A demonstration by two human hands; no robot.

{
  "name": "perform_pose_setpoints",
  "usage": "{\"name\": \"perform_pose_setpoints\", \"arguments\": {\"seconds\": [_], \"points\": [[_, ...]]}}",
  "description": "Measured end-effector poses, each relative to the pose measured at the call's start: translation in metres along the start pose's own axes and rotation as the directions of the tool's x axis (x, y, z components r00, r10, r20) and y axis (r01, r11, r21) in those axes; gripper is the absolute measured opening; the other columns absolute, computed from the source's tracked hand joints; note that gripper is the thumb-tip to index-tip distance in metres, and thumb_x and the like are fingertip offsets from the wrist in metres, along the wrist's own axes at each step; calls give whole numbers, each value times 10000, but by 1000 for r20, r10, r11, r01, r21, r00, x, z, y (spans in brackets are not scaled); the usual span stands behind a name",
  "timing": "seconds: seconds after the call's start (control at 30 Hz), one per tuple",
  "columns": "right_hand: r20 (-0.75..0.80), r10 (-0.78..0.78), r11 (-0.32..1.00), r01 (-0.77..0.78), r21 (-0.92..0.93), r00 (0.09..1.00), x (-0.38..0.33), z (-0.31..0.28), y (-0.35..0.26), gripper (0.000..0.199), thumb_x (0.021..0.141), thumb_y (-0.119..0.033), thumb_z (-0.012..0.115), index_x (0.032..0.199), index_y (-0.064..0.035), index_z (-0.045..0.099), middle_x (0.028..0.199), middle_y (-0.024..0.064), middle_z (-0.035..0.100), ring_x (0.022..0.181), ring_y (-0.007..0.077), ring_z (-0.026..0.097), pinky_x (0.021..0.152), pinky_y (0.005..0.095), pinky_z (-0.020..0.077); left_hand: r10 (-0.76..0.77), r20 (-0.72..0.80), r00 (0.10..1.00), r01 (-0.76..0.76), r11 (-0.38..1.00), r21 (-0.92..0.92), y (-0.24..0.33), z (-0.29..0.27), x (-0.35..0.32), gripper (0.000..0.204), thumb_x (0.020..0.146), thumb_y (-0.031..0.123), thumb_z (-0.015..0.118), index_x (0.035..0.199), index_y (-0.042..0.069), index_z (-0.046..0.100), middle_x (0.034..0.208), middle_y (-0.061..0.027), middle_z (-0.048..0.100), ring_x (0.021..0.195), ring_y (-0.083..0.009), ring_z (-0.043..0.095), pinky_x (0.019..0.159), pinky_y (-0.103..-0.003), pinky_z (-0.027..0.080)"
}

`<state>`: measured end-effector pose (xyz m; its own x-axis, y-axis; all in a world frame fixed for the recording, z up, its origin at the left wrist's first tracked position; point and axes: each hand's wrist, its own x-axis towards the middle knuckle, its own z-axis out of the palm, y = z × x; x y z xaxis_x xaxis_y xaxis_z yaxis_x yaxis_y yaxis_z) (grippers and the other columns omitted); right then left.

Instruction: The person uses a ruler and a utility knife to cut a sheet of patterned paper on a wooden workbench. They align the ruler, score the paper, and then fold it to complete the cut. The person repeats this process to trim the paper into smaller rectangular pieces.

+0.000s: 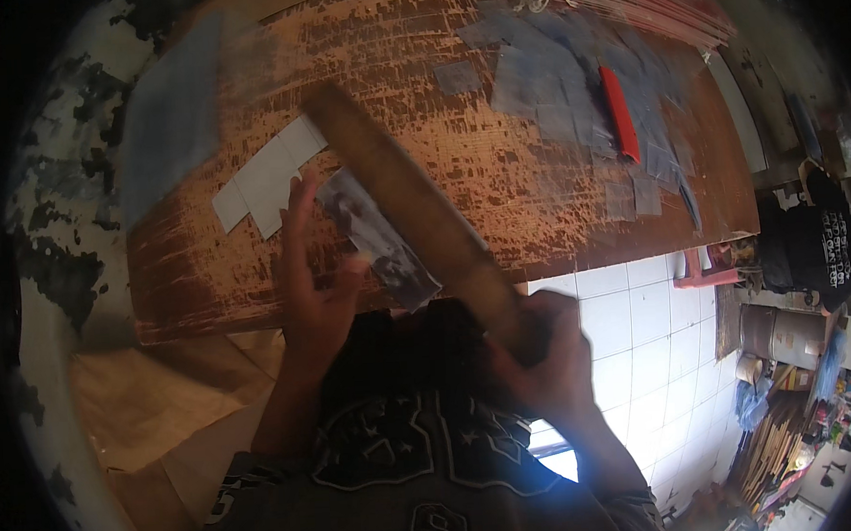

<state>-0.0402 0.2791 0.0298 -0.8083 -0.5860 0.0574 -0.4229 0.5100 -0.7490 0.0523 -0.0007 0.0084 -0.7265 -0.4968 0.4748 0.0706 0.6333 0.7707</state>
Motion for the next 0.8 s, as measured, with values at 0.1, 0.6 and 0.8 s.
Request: {"name": "perform_pose_setpoints", "arguments": {"seconds": [0.1,0.6,0.8], "points": [[-136,-27,998,19,-60,990,36,-21,-4,748,812,-127,898,1420,-55,468,1097,227,725,982,393,771,843,456,627,12,4,1000,-12,979,205,-4,-24,3,602,1050,265,675,1561,24,465,1637,-226,461,1571,-427,365,1288,-625,225],[-249,-186,927,86,-365,950,145,-35,33,572,948,-243,789,1447,-112,543,1210,232,661,1065,444,713,876,494,572,-164,203,965,-24,720,694,-40,-73,15,490,1129,385,502,1569,174,551,1663,-131,468,1594,-326,344,1317,-600,113],[-287,-398,747,127,-652,871,146,-27,37,451,969,-252,760,1362,-83,617,1279,219,598,1071,414,677,860,478,556,-124,224,967,-82,680,729,-46,-75,35,524,1131,370,507,1591,119,508,1680,-152,440,1601,-311,334,1310,-583,149]]}}
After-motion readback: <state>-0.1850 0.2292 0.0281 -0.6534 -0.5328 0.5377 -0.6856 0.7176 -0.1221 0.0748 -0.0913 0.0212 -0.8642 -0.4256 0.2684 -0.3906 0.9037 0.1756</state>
